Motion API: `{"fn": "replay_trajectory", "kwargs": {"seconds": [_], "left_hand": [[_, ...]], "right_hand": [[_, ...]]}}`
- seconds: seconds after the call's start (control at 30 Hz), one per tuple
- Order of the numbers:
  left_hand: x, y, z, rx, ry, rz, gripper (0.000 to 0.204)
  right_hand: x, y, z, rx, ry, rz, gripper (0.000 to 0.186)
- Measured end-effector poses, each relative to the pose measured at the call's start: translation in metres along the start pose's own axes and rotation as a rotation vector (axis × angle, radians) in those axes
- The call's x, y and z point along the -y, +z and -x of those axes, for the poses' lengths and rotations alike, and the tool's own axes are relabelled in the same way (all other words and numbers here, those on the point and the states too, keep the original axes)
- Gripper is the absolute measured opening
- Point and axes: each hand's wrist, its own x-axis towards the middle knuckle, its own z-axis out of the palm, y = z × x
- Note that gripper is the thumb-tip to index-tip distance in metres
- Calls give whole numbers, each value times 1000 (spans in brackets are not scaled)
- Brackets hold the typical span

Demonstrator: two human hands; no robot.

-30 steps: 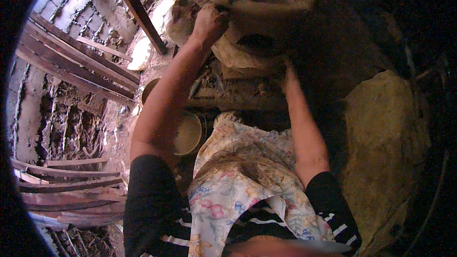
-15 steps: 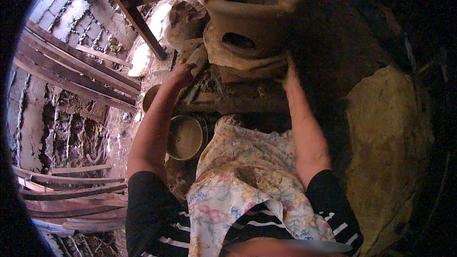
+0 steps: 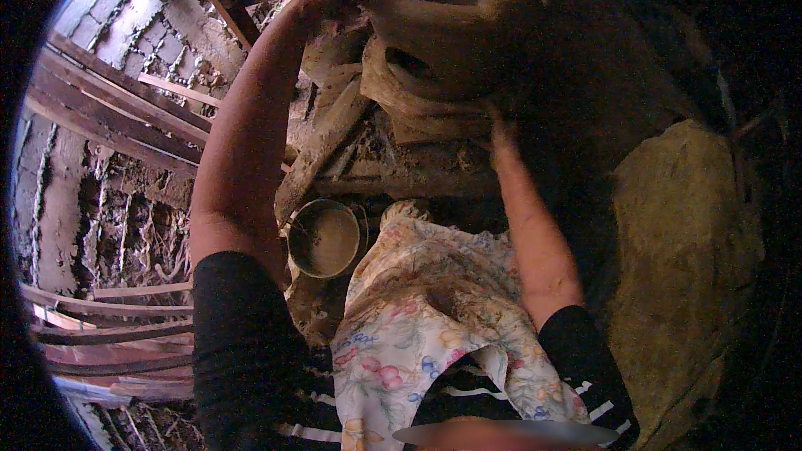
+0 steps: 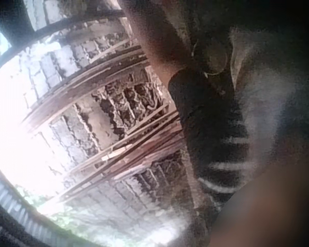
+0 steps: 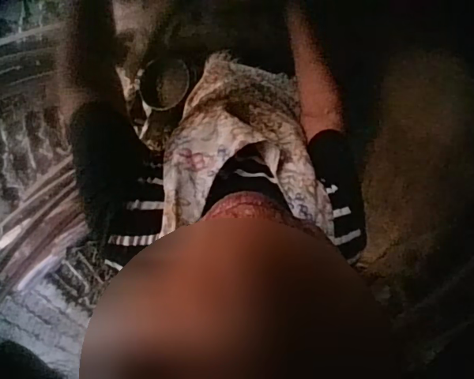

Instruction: The person shapes a clay pot on a spinning pottery wheel, using both hands to pull and smooth the walls. They repeatedly dip fingers into a water container to lubricate the clay and refine the rim and interior surfaces.

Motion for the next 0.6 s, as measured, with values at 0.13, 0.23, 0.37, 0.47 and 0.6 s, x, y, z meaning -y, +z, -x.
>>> {"fn": "replay_trajectory", "kwargs": {"seconds": [0.13, 0.23, 0.37, 0.47, 0.6], "left_hand": [[0, 8, -22, -40, -35, 113, 56], [-8, 14, -21, -128, -169, 524, 60], [-42, 14, -8, -136, -72, -80, 61], [-76, 13, 13, -181, -316, -33, 60], [-92, 15, 49, -168, -207, -69, 49]], "right_hand": [[5, 2, 9, 65, -45, 3, 84], [3, 6, 15, 72, -74, -3, 84], [1, 3, 7, 91, -52, -5, 83], [1, -7, -5, 127, -28, -41, 83], [3, -24, -20, 178, 2, -60, 82]]}}
